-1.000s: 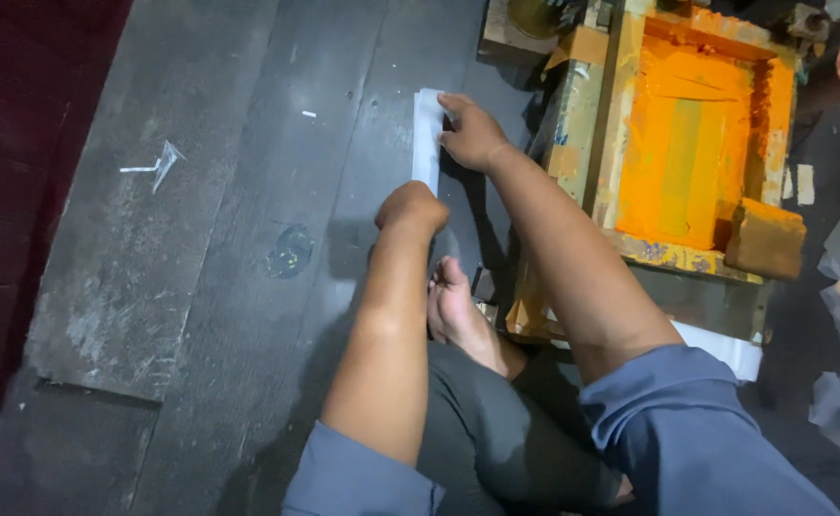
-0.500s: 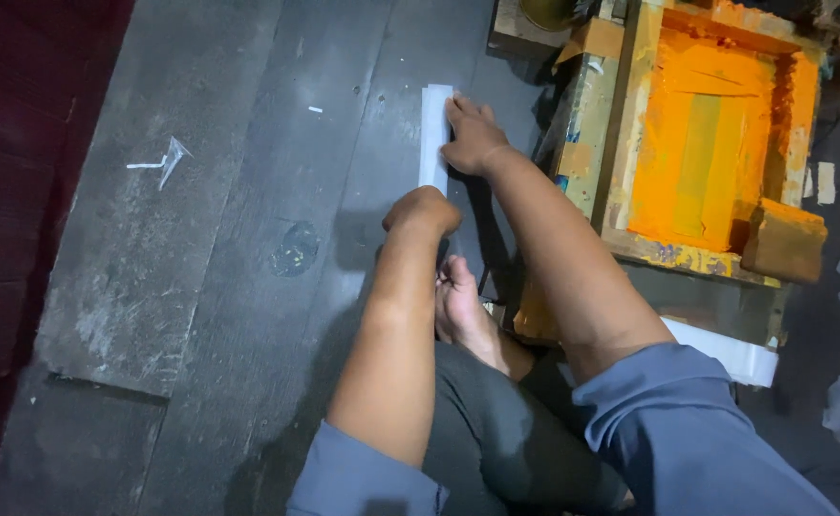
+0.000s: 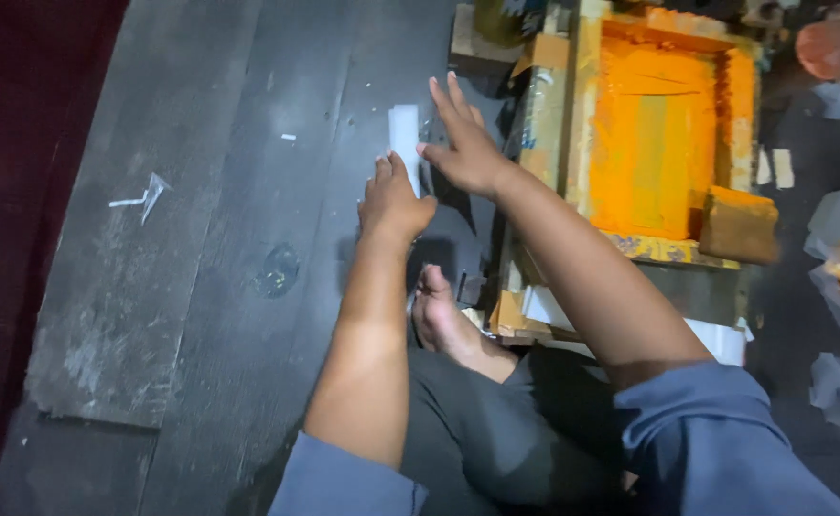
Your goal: The person sits on the floor and uses a squeegee to spread orange ink across a screen printing frame. They then pick up a white strip of material, inspect it, and place it onto the frame before repeating the ink spreading process.
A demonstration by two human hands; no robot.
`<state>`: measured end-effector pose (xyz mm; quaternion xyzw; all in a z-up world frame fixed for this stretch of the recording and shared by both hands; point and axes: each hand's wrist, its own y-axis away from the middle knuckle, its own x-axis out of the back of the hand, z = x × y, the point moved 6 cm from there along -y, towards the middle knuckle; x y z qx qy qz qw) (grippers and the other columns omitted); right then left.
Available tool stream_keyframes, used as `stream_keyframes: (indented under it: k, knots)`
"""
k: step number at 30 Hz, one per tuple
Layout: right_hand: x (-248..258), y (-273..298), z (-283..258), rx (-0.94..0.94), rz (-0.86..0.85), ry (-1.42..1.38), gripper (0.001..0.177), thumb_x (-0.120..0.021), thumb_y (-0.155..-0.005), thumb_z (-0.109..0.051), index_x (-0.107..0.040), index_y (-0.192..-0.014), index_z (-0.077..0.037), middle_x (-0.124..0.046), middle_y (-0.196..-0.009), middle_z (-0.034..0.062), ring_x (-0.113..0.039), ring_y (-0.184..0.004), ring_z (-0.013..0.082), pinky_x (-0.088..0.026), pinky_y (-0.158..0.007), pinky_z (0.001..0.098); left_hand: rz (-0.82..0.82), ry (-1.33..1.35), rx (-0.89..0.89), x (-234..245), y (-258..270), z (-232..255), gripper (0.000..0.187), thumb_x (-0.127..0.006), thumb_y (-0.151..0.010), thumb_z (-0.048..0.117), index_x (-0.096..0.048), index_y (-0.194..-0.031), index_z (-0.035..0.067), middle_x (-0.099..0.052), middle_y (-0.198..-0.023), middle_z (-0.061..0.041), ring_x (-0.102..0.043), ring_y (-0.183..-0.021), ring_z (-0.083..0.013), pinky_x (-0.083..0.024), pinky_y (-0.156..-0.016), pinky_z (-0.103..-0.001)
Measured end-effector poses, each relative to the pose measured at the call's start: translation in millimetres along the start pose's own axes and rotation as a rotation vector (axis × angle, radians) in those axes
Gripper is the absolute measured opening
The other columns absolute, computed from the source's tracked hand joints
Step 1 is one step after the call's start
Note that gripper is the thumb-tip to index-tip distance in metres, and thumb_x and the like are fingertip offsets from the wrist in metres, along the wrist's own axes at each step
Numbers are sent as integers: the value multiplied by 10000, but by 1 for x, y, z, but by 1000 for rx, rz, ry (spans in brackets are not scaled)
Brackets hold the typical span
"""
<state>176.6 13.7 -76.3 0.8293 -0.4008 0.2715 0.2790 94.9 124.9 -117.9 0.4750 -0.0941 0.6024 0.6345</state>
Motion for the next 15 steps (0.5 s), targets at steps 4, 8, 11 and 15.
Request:
stream_keyframes:
  k: [4,8,11,15]
  knots:
    - [36,64,-17,140,152,71,803,-620,-1066,-303,-97,-1668,-210,55,-1739,77,1,-1614,397,-57,-1257,580,61,7,-137,7,4,12,982,-657,-888,417,-95,-1631,106,-125,-1707,-164,-223,-1518,-407,-218,-1162,-648]
    - [68,132,-21,160,272,-25,795,-649,-1019,-267,-184,-1660,-193,-66,-1728,160,-114,-1578,427,-92,-1235,630,94,162,-383,38,44,50,958,-718,-922,305,-129,-1616,6,-132,-1683,-250,-151,-1547,-451,-161,-1215,-618]
    - [93,185,-24,149,343,-75,811,-676,-984,-180,-224,-1656,-142,-102,-1709,219,-221,-1516,496,-167,-1218,648,76,236,-515,51,68,73,872,-694,-941,173,-186,-1611,-58,-158,-1670,-306,-167,-1539,-487,-177,-1225,-656]
    - [119,243,11,89,469,-121,796,-674,-977,-139,-244,-1648,-138,-146,-1687,218,-359,-1432,490,-320,-1183,602,-25,282,-628,52,106,103,814,-641,-929,73,-224,-1626,24,-175,-1696,-224,-178,-1546,-443,-217,-1228,-626]
